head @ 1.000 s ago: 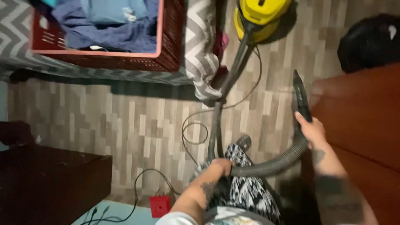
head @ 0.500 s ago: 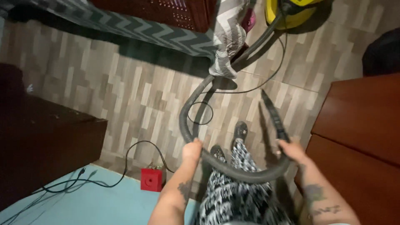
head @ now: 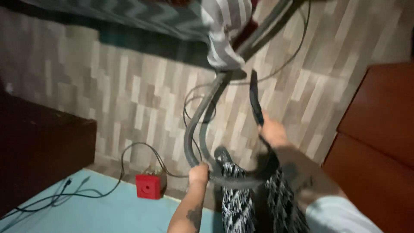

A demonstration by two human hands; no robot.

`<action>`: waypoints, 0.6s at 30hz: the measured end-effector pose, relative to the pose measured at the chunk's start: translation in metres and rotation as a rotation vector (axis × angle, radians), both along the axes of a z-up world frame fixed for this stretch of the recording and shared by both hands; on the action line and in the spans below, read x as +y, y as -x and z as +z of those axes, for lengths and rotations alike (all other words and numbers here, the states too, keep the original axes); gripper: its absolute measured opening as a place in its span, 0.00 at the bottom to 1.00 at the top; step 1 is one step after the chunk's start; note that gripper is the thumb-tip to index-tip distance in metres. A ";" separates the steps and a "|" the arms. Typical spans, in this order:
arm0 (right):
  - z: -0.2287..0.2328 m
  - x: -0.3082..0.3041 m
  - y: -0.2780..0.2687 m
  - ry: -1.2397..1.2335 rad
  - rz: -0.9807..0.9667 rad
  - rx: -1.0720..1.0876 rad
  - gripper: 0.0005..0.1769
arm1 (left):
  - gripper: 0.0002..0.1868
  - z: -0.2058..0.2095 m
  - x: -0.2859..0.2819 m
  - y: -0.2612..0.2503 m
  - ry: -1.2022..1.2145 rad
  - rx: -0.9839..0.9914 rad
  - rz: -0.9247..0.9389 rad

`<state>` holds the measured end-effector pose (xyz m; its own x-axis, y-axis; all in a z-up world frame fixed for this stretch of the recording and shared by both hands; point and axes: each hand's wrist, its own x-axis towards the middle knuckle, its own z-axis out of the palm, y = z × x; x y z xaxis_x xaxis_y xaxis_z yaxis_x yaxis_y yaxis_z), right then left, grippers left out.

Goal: The recorder assembles the hose and attachments of a Karcher vacuum cleaner while sitting on the floor.

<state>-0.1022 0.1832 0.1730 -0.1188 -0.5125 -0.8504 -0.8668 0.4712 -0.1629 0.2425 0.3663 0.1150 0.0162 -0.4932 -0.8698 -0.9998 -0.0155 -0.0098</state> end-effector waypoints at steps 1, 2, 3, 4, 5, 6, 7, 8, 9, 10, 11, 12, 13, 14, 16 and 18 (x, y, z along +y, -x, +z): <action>-0.007 -0.004 0.002 -0.024 -0.002 -0.004 0.42 | 0.09 -0.003 -0.001 0.011 -0.024 -0.004 -0.002; -0.013 -0.011 0.007 0.011 0.037 0.001 0.44 | 0.09 -0.007 -0.005 0.024 -0.026 0.005 0.004; -0.019 -0.018 0.011 0.046 0.076 0.005 0.45 | 0.09 -0.011 -0.009 0.038 -0.029 0.014 0.010; -0.031 -0.021 0.017 0.033 0.075 0.004 0.45 | 0.09 -0.020 -0.008 0.046 -0.041 0.013 0.009; -0.044 -0.025 0.021 0.025 0.117 -0.031 0.45 | 0.09 -0.029 -0.007 0.053 -0.026 0.021 -0.006; -0.054 -0.028 0.025 0.014 0.162 -0.067 0.45 | 0.09 -0.034 -0.004 0.060 -0.014 0.028 -0.017; -0.065 -0.027 0.030 -0.002 0.165 -0.070 0.45 | 0.09 -0.042 0.002 0.064 -0.031 0.026 -0.014; -0.076 -0.026 0.034 0.018 0.153 -0.057 0.46 | 0.10 -0.050 0.007 0.066 -0.052 0.011 -0.011; -0.086 -0.024 0.038 0.037 0.142 -0.044 0.46 | 0.11 -0.057 0.012 0.068 -0.072 -0.003 -0.009; -0.078 -0.029 0.039 0.027 0.142 -0.046 0.46 | 0.11 -0.063 0.015 0.071 -0.083 -0.005 -0.008; -0.070 -0.034 0.041 0.020 0.100 -0.084 0.46 | 0.12 -0.068 0.018 0.073 -0.096 -0.001 -0.001; -0.061 -0.039 0.043 0.014 0.057 -0.120 0.47 | 0.13 -0.073 0.020 0.076 -0.108 0.002 0.004; -0.065 -0.037 0.043 0.006 0.056 -0.121 0.47 | 0.13 -0.080 0.022 0.081 -0.116 0.002 0.004; -0.068 -0.036 0.043 0.009 0.049 -0.091 0.48 | 0.14 -0.087 0.023 0.084 -0.125 -0.005 0.024; -0.074 -0.031 0.040 0.009 0.041 -0.063 0.49 | 0.15 -0.091 0.022 0.094 -0.138 -0.013 0.042; -0.082 -0.027 0.032 -0.039 0.132 -0.019 0.49 | 0.16 -0.086 0.014 0.105 -0.155 0.019 0.035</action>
<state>-0.1337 0.1559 0.0915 -0.0363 -0.4889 -0.8716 -0.9189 0.3592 -0.1633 0.1374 0.3806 0.0291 0.0140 -0.3528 -0.9356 -0.9987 -0.0502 0.0039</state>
